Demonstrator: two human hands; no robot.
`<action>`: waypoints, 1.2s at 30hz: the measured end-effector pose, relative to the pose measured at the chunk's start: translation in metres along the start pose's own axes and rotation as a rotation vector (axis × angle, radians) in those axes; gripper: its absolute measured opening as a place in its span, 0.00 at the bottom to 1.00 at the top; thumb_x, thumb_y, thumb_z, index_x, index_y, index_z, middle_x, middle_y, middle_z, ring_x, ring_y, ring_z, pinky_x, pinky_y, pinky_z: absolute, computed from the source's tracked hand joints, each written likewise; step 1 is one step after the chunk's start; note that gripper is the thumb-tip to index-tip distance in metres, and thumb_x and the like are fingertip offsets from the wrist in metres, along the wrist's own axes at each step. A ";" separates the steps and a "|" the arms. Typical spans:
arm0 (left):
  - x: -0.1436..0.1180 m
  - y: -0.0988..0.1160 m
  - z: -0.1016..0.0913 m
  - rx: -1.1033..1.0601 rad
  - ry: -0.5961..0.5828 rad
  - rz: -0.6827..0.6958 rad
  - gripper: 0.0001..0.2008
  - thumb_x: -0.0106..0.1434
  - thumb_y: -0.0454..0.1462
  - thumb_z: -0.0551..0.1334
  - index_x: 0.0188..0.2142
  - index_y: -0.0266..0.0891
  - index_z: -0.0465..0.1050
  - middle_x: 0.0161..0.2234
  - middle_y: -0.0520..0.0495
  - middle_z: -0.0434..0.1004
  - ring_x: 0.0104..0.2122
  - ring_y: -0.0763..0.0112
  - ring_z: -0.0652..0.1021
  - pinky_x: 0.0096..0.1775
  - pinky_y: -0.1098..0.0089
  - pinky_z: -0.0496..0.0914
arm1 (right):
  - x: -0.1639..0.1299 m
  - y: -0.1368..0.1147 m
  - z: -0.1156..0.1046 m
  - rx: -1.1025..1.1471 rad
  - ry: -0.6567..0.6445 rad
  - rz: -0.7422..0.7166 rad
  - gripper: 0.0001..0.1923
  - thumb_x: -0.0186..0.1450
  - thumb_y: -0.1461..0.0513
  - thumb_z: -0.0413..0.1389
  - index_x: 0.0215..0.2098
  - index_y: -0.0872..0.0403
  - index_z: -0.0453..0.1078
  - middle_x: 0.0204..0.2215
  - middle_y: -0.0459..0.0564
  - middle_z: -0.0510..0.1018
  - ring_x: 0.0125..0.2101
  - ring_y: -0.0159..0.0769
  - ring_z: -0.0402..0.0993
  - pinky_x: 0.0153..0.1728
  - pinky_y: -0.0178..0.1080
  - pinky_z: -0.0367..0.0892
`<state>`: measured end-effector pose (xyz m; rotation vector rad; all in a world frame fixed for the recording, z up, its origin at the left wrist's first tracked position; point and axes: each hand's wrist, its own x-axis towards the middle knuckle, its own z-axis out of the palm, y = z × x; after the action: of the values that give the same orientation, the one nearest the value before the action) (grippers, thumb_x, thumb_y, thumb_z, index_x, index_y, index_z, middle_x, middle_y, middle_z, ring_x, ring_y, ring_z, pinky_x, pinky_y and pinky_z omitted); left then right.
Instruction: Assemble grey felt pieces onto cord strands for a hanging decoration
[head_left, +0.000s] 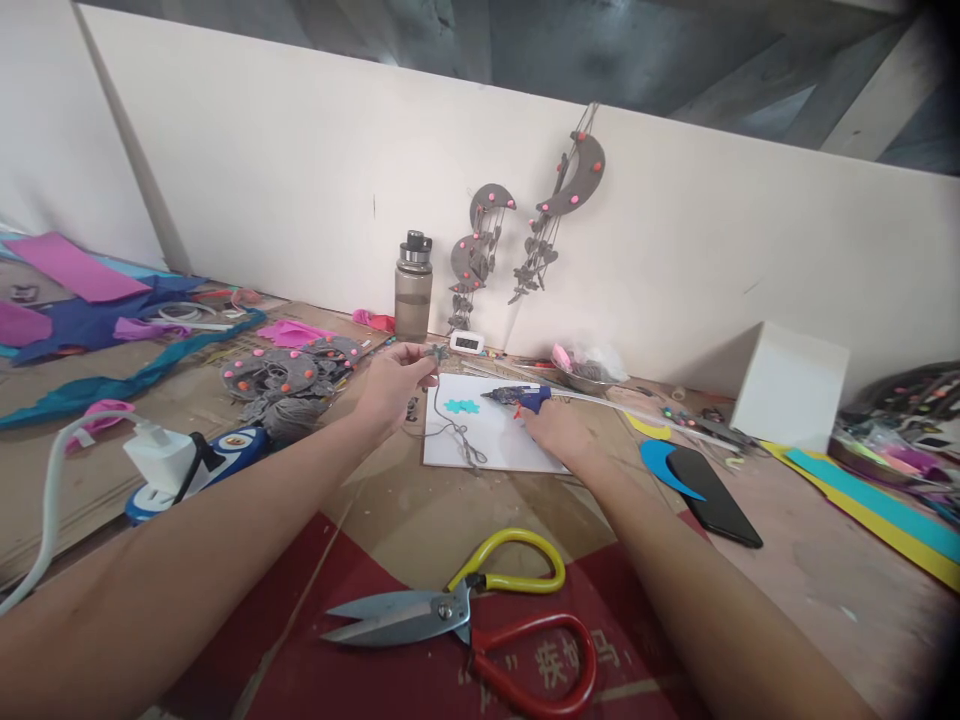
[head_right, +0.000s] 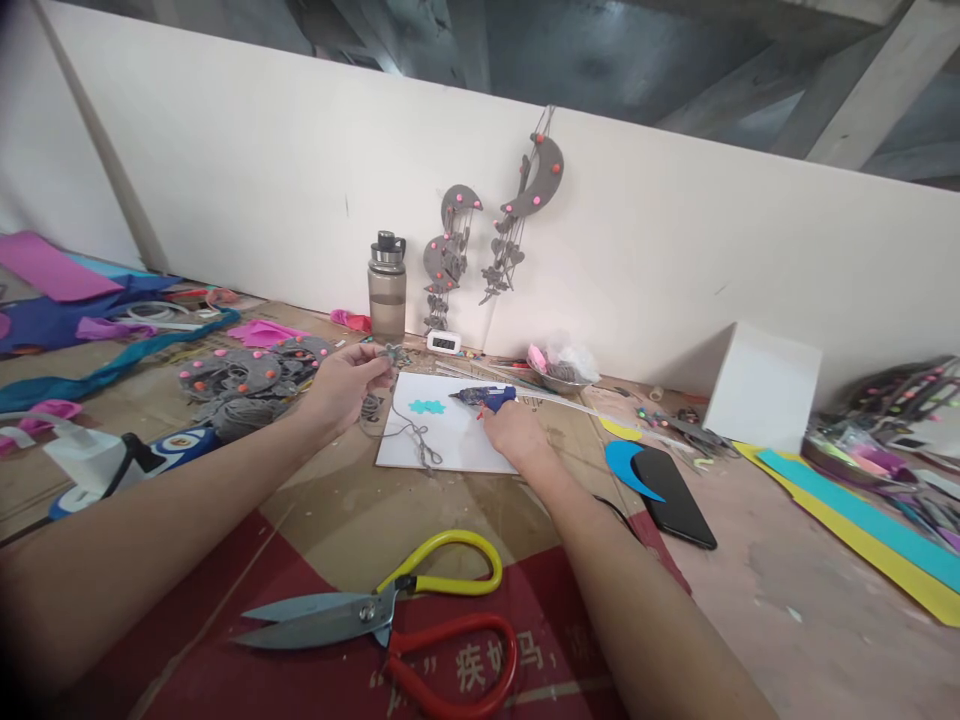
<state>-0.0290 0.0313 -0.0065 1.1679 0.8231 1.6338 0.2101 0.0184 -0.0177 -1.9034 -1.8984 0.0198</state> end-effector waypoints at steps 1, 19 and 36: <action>-0.001 0.000 0.001 -0.009 -0.004 -0.003 0.09 0.47 0.36 0.67 0.27 0.35 0.70 0.24 0.52 0.71 0.23 0.76 0.72 0.30 0.71 0.68 | -0.001 0.000 0.000 -0.028 -0.005 -0.010 0.17 0.62 0.50 0.53 0.27 0.55 0.73 0.25 0.62 0.79 0.34 0.48 0.77 0.35 0.42 0.65; -0.027 0.010 0.018 0.510 -0.019 0.283 0.04 0.50 0.34 0.65 0.28 0.38 0.77 0.26 0.49 0.76 0.26 0.73 0.72 0.30 0.73 0.64 | -0.042 -0.083 0.012 1.216 -0.103 -0.122 0.27 0.51 0.60 0.61 0.42 0.48 0.49 0.45 0.51 0.70 0.39 0.34 0.74 0.40 0.42 0.70; -0.036 0.015 0.028 0.253 -0.147 0.007 0.08 0.50 0.38 0.68 0.28 0.35 0.76 0.24 0.48 0.77 0.24 0.71 0.76 0.31 0.68 0.72 | -0.043 -0.077 -0.005 0.859 0.181 -0.182 0.08 0.59 0.58 0.53 0.26 0.54 0.67 0.24 0.43 0.70 0.26 0.30 0.62 0.30 0.34 0.59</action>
<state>-0.0033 -0.0074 0.0043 1.4501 0.9497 1.4592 0.1369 -0.0276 -0.0015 -1.1089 -1.5577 0.5022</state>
